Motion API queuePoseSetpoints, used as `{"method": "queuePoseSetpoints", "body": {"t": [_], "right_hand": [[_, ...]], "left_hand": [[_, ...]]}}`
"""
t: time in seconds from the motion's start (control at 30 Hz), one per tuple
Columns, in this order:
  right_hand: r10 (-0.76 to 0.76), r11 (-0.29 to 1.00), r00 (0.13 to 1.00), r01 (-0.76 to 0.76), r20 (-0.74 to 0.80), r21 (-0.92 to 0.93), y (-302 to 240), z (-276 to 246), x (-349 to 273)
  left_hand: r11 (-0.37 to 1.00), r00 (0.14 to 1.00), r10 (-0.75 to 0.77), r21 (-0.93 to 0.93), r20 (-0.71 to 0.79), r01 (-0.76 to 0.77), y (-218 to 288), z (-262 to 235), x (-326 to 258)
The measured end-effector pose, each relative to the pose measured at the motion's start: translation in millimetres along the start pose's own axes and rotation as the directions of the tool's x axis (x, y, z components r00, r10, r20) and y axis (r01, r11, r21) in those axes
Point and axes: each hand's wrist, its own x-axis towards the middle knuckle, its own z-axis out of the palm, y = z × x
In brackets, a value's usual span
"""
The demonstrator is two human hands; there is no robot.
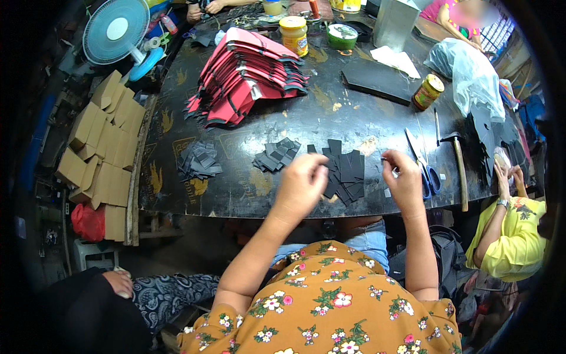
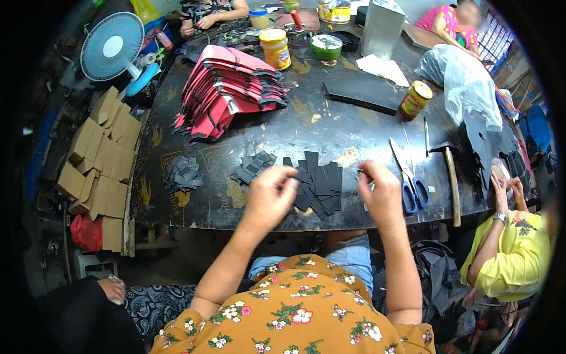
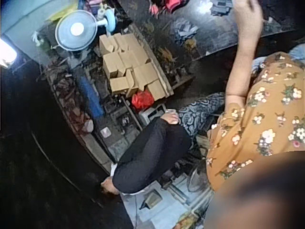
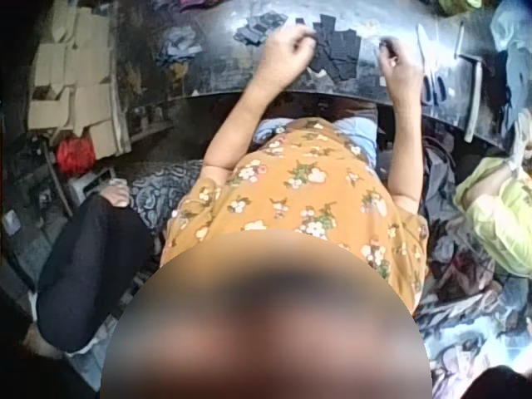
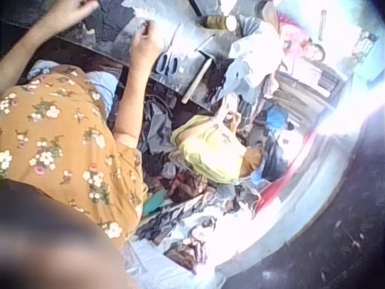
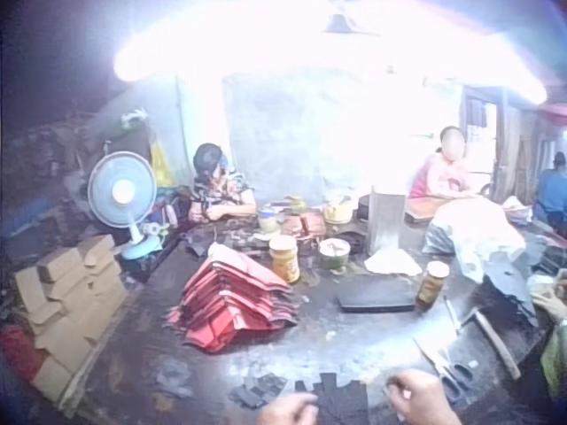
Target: The person handles small black fabric pieces, folding and arranging them on the table. They open a small jar and use a stick to apply adhesive, then attach the black pieces to pink mask-shaped fabric pieces. The person continues attaching and arranging the mask pieces on the table.
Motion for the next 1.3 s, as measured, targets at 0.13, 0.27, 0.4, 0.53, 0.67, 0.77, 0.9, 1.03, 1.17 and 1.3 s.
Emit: {"method": "queuePoseSetpoints", "body": {"t": [0.13, 0.27, 0.4, 0.53, 0.67, 0.77, 0.9, 1.03, 1.17, 1.3], "right_hand": [[0.132, 0.965, 0.981, -0.093, 0.145, -0.246, 22, -20, 8], [-0.023, 0.991, 0.995, 0.036, 0.094, -0.132, 15, -3, 13], [-0.002, 1.000, 0.935, 0.006, 0.354, -0.010, -12, 28, 20], [0.041, 0.990, 0.918, 0.017, 0.394, -0.142, -33, 47, 22], [0.119, 0.992, 0.902, -0.128, 0.416, -0.004, -33, 49, 23], [0.032, 0.945, 0.925, -0.151, 0.378, 0.290, -29, 40, 22], [-0.043, 0.536, 0.928, -0.291, 0.370, 0.793, -31, 19, 12], [-0.203, 0.559, 0.914, -0.186, 0.351, 0.808, -33, -4, 10], [-0.082, 0.903, 0.993, 0.038, 0.085, 0.428, -46, -6, 1], [-0.179, 0.958, 0.984, 0.171, 0.013, 0.230, -59, 2, -2]], "left_hand": [[0.931, 0.996, 0.022, 0.364, -0.081, 0.009, -40, -46, 21], [0.858, 0.985, 0.066, 0.512, -0.160, 0.025, -59, -47, 18], [0.879, 0.974, 0.083, 0.476, -0.209, 0.027, -49, -38, 14], [0.925, 0.976, 0.140, 0.374, -0.168, -0.069, -27, -32, 7], [0.974, 0.981, 0.151, 0.190, -0.120, -0.127, -11, -13, -1], [0.966, 0.998, -0.067, -0.250, 0.009, 0.068, -4, 5, -3], [0.465, 0.799, -0.165, -0.669, 0.578, 0.580, 0, 21, -1], [0.263, 0.658, 0.002, -0.635, 0.753, 0.726, 2, 18, -3], [0.473, 0.838, -0.267, -0.693, 0.476, 0.544, 9, 20, -6], [0.764, 0.928, -0.295, -0.527, 0.228, 0.373, 20, 27, -6]]}}
